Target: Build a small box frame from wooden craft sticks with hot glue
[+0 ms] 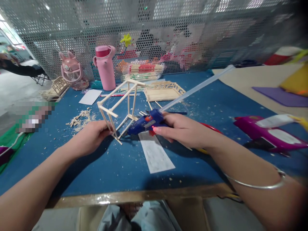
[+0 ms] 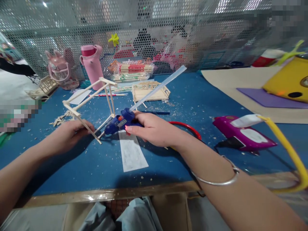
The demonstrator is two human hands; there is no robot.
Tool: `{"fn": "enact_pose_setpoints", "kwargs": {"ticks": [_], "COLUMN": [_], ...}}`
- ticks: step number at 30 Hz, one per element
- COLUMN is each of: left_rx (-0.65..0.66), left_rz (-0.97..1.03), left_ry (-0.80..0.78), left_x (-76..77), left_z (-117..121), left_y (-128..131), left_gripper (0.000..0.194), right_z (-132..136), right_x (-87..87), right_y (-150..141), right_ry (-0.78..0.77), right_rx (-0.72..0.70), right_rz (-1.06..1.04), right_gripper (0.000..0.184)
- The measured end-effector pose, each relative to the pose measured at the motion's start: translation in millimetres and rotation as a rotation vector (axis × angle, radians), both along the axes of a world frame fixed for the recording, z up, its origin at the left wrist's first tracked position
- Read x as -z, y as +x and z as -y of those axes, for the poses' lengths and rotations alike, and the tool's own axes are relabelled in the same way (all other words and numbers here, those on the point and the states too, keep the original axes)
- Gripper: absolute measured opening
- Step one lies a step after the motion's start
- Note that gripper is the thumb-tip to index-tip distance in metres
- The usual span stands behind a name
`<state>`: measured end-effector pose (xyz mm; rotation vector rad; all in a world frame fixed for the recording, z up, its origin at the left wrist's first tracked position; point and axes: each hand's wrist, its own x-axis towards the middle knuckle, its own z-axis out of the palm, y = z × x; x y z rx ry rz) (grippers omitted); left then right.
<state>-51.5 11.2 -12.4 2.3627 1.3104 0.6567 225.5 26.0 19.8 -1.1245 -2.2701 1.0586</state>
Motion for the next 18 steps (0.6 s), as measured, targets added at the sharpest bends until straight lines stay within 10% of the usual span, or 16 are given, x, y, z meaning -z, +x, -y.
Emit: {"fn": "enact_pose_setpoints", "kwargs": {"ticks": [18], "left_rx": [-0.137], "left_rz": [-0.042], "left_ry": [-0.07], "left_x": [-1.2], "left_z": [-3.3], "left_y": [2.2], "left_gripper": [0.019], "right_z": [10.0], "right_x": [17.2], "right_y": [-26.0], "right_ry": [0.12], "right_rx": [-0.006], "right_rz": [-0.014], "right_gripper": [0.026]}}
